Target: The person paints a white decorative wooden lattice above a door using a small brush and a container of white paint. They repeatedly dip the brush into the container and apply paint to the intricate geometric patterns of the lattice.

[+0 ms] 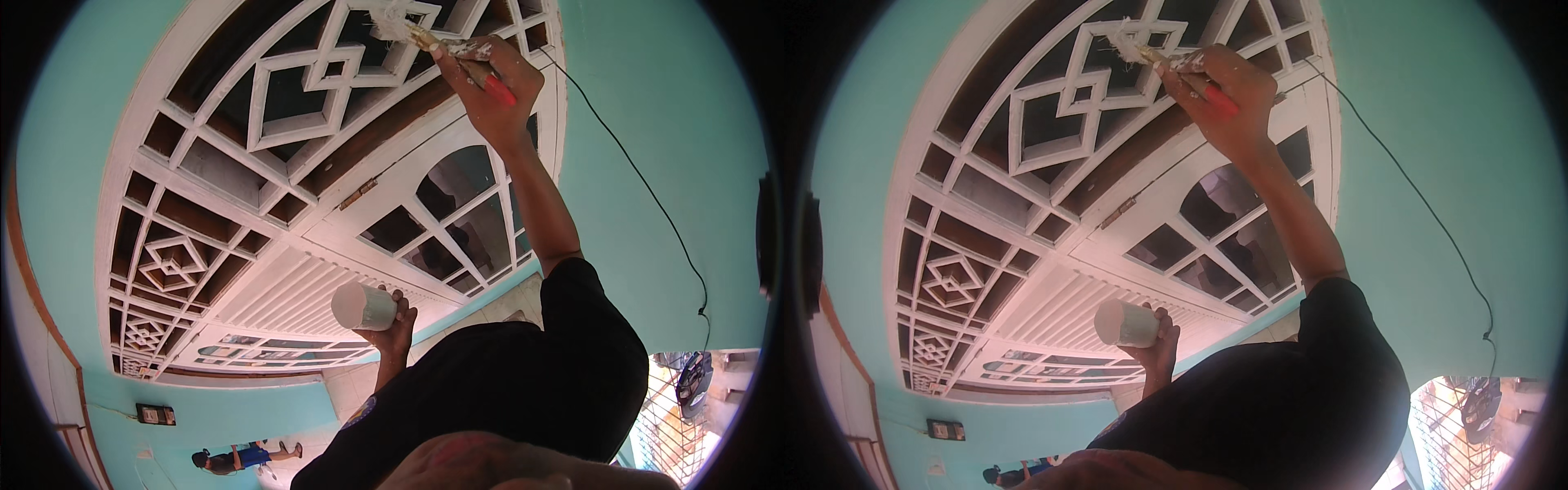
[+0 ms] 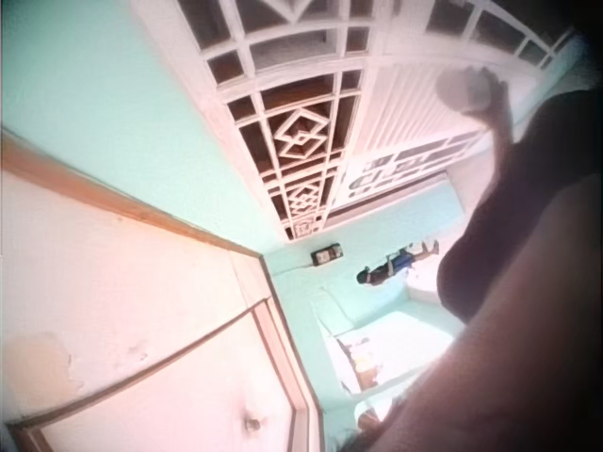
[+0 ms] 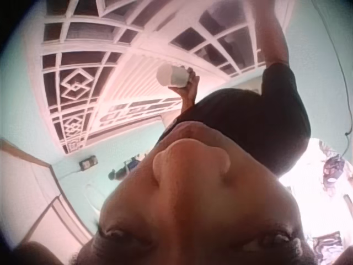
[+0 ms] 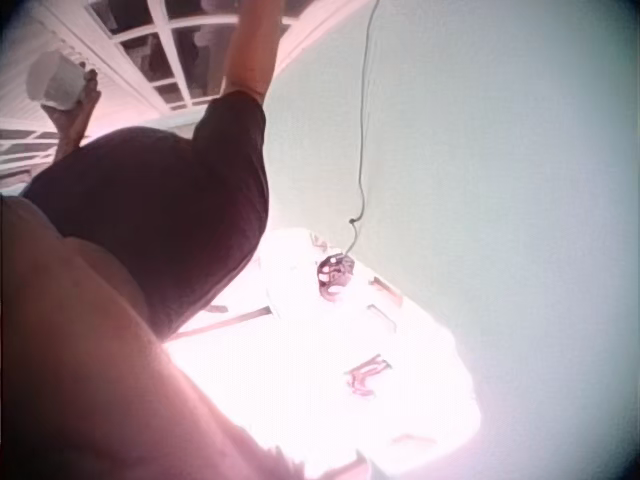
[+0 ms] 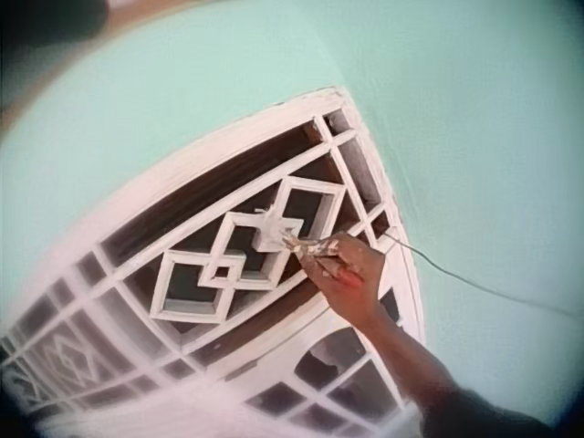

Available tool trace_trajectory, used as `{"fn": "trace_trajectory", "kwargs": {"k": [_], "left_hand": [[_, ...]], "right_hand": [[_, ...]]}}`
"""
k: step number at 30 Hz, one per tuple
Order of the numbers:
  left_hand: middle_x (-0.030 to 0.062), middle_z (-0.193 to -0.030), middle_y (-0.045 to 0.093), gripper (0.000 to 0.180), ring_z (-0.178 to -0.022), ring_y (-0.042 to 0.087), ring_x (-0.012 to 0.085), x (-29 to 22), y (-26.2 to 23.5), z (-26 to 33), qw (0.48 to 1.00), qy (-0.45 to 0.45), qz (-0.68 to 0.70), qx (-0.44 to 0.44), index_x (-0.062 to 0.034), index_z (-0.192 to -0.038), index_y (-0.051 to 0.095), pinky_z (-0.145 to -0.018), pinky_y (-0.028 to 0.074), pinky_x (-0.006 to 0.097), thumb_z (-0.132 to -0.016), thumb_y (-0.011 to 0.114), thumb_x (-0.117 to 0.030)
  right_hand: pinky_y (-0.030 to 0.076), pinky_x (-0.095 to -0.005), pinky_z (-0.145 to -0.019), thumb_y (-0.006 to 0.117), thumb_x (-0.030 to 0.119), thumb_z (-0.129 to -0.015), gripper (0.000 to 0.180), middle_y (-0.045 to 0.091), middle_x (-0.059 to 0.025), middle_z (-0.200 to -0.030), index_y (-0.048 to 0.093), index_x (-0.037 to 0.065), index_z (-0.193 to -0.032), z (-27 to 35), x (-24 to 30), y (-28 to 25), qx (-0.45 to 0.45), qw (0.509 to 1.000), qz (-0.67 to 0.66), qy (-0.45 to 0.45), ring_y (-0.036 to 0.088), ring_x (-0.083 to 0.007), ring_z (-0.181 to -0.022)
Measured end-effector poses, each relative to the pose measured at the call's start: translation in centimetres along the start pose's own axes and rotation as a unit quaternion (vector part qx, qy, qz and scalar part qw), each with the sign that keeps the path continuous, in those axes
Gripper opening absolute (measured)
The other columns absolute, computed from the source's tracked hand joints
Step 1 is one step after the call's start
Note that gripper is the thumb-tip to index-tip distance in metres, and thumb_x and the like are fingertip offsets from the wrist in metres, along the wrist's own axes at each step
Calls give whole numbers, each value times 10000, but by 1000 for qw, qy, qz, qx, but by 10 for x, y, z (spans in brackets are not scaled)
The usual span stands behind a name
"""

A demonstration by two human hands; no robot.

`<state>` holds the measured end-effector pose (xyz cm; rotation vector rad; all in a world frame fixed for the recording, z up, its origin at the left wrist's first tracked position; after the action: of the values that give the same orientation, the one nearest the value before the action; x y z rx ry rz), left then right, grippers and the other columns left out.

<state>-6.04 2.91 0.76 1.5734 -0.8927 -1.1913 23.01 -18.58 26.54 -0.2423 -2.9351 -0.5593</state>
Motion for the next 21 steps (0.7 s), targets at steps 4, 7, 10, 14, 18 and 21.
{"fn": "trace_trajectory", "kwargs": {"k": [4, 7, 10, 14, 18, 21], "left_hand": [[187, -1057, 540, 871, -756, 477, 229, 1, 0, -11, 999, -45, -1, -22, -3, -1266, 551, -658, 390, 333, -755, 645, -703], [183, -1052, 541, 882, -754, 480, 227, 6, 4, -14, 998, -59, 8, 1, 0, -1265, 549, -656, 389, 329, -749, 648, -710], [170, -1057, 539, 916, -754, 478, 221, 8, -10, -25, 997, -82, -7, -11, -16, -1285, 546, -663, 396, 337, -735, 649, -742], [166, -1067, 530, 935, -773, 481, 223, 10, -11, -20, 994, -104, 11, -6, -21, -1299, 539, -681, 404, 347, -735, 643, -759], [173, -1059, 525, 914, -766, 483, 235, 13, -9, -17, 995, -94, 27, -6, -15, -1301, 534, -681, 413, 350, -763, 628, -748], [175, -1048, 527, 918, -748, 482, 236, 11, -12, -13, 996, -85, 25, -12, -16, -1304, 533, -666, 415, 347, -763, 626, -751]], "right_hand": [[436, -270, -535, 809, 150, -828, 218, 563, -61, -608, 652, 0, -814, -21, -39, -30, -4, 990, 96, 103, 514, -132, -527], [436, -253, -547, 819, 113, -813, 211, 551, -34, -589, 650, -11, -790, -17, -22, -34, -65, 991, 15, 115, 524, -82, -558], [452, -227, -587, 829, 117, -811, 227, 631, -42, -675, 646, -17, -802, -3, -29, -27, 40, 993, 50, 104, 540, -80, -619], [450, -219, -595, 820, 125, -828, 223, 660, -48, -704, 655, -24, -821, -12, -30, -40, -21, 989, 129, 66, 528, -68, -631], [465, -238, -586, 818, 108, -810, 212, 655, -60, -700, 649, -17, -830, -56, -23, -58, 63, 973, 221, 29, 521, -94, -594], [470, -250, -576, 810, 120, -816, 205, 650, -73, -717, 646, -2, -834, -70, -17, -61, 166, 956, 241, 16, 543, -150, -588]]}}
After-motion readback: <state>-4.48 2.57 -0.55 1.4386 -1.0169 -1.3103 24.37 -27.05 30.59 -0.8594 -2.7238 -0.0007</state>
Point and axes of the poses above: each hand's wrist, its own z-axis away from the middle knuckle, its own y-axis out of the palm, x = y × z, the point moved 1 cm from there along -z, towards the middle knuckle
